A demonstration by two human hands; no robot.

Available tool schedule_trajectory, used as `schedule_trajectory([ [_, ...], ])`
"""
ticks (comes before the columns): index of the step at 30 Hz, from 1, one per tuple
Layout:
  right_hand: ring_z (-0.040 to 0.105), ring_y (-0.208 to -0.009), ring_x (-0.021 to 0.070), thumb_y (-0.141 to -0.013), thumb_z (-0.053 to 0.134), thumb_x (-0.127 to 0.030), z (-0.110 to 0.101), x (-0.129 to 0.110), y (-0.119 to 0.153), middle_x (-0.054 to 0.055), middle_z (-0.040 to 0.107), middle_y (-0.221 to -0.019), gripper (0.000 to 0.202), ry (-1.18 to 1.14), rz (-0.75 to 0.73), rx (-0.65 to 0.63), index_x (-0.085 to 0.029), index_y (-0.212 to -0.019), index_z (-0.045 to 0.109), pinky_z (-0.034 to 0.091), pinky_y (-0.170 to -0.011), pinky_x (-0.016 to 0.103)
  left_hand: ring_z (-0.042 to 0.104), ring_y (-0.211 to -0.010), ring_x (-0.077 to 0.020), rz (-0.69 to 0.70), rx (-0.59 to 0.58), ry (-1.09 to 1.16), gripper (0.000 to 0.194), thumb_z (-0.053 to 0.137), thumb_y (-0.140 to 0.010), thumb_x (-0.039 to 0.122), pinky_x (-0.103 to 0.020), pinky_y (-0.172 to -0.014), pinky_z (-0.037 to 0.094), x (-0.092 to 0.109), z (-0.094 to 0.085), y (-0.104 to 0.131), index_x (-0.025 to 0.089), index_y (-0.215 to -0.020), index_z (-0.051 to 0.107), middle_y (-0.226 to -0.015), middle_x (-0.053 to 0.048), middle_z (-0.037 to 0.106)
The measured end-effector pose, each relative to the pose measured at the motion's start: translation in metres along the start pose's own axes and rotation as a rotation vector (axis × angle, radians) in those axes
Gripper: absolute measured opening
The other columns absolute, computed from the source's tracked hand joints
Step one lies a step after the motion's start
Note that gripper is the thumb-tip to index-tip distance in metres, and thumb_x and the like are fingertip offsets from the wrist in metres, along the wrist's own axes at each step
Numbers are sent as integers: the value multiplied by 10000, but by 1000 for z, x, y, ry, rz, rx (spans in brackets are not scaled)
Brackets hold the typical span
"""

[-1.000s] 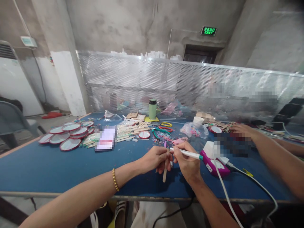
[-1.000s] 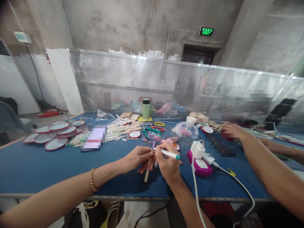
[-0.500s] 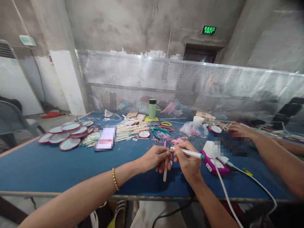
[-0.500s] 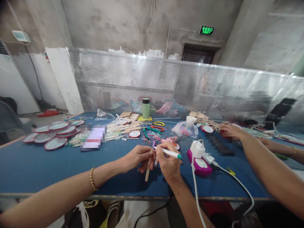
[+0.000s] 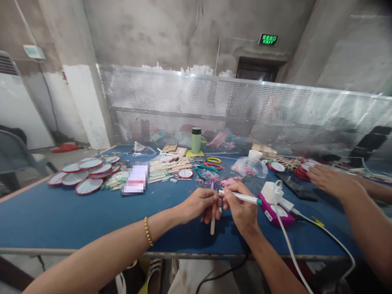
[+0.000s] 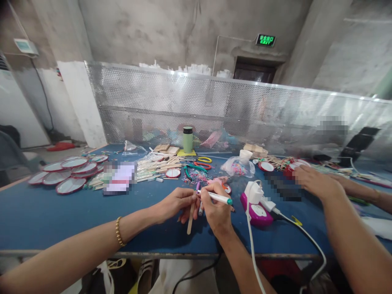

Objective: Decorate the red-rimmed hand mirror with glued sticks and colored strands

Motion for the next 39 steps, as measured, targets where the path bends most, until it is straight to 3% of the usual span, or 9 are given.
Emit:
schedule_trajectory([
  [39, 501, -401, 122, -842, 584, -298, 0, 3, 0, -46, 528, -479, 192, 79, -38, -18, -213, -672, 559, 406, -418, 258, 502, -381, -72, -7, -12, 5, 523, 566, -797, 663, -183, -365, 350, 1, 2, 1, 140, -806, 541, -625, -22, 639],
])
Point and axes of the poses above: each hand's wrist, its own y-axis away from the middle knuckle, its own z-axis out of the palm, x = y × z, the point moved 4 cm from there along -y, towards the middle knuckle
